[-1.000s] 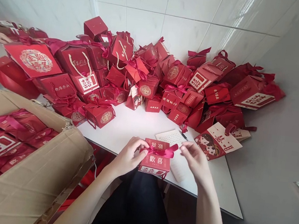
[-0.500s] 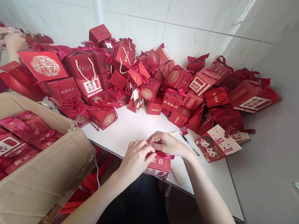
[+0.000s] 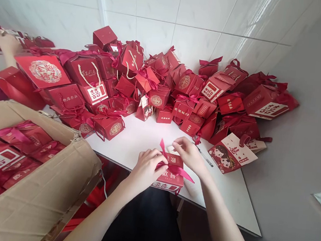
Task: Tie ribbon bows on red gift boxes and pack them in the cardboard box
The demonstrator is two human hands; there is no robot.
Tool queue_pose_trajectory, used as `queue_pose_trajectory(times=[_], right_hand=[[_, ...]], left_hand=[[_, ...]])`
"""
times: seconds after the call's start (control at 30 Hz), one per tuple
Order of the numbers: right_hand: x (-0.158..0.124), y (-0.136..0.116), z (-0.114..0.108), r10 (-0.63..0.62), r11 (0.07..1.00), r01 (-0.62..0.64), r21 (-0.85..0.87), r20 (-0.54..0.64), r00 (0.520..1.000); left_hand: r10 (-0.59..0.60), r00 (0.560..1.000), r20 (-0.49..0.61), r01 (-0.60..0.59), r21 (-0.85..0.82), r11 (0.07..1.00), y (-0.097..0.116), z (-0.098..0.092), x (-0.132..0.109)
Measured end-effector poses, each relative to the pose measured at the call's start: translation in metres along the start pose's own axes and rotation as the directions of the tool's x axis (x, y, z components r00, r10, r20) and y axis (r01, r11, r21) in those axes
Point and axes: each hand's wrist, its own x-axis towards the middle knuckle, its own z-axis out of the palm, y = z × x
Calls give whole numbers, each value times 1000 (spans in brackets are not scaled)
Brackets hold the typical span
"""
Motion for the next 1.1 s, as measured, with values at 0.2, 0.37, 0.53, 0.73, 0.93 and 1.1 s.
queue_pose_trajectory(times=[0.2,0.37,0.53,0.73,0.93,1.1], right_hand=[[-64,20,-29,281,960,-281,-14,31,959],[-82,18,-30,256,961,-276,32,286,923],[-62,15,-33,202,947,-232,220,153,967],[-20,15,-23,122,889,-137,437,61,991],[5,8,-10,136,922,-117,369,-25,990],[11,19,4,190,951,-159,265,-97,977]], left_hand=[[28,999,26,-27,-44,999,-1,1,2],[22,999,44,-18,-89,996,0,2,6],[19,997,75,-8,-143,990,-2,0,4],[-14,997,80,24,-116,993,2,-2,9],[-9,997,72,11,-29,1000,6,1,14],[89,987,131,-99,72,993,5,1,12]])
